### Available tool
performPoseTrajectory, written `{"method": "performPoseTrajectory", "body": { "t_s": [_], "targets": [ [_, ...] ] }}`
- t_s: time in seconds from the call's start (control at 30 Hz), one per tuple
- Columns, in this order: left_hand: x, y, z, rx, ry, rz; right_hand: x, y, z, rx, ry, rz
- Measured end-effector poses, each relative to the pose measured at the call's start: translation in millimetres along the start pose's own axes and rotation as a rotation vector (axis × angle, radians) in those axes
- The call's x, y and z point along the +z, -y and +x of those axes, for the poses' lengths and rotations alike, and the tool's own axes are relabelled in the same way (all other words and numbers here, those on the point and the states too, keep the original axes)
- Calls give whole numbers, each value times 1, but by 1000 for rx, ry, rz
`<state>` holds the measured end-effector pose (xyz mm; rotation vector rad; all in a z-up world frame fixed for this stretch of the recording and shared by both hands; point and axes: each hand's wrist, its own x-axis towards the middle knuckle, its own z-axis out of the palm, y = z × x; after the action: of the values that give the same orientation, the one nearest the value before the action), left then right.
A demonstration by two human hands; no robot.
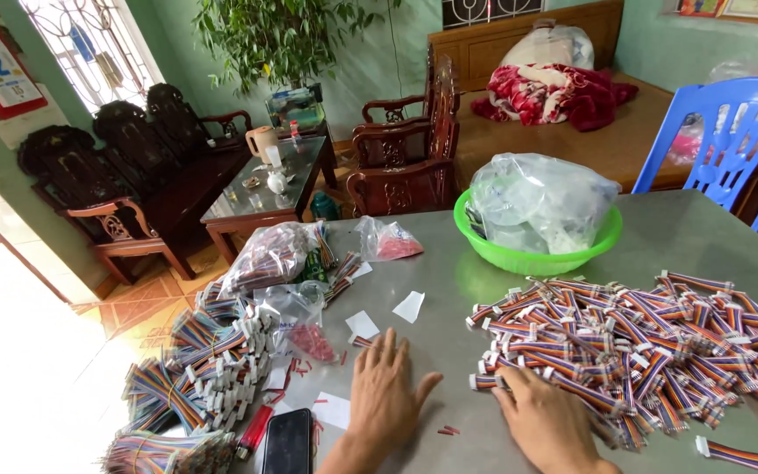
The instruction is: The person picks up multicolored wires and bundles them together, placing the bundles into a plastic bag.
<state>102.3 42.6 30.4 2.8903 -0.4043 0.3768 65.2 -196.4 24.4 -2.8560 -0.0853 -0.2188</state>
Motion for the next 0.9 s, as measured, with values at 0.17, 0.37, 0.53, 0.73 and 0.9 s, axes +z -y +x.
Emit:
{"method": "performPoseTrajectory", "body": {
  "t_s": [0.17,0.37,0.53,0.73,0.9],
  "targets": [
    [-8,43,36,-105,91,83,12,-6,3,-6,-69,-58],
    [19,115,113,-56,131,364,31,-15,8,-25,-138,-61],
    [-1,105,126,-198,230,255,49,-26,15,13,-92,-51],
    [-13,54,86,-152,243,158,44,-22,13,-27,-113,-20],
    [4,69,91,-3,47,154,39,-17,13,-21,-62,-21]
  ]
}}
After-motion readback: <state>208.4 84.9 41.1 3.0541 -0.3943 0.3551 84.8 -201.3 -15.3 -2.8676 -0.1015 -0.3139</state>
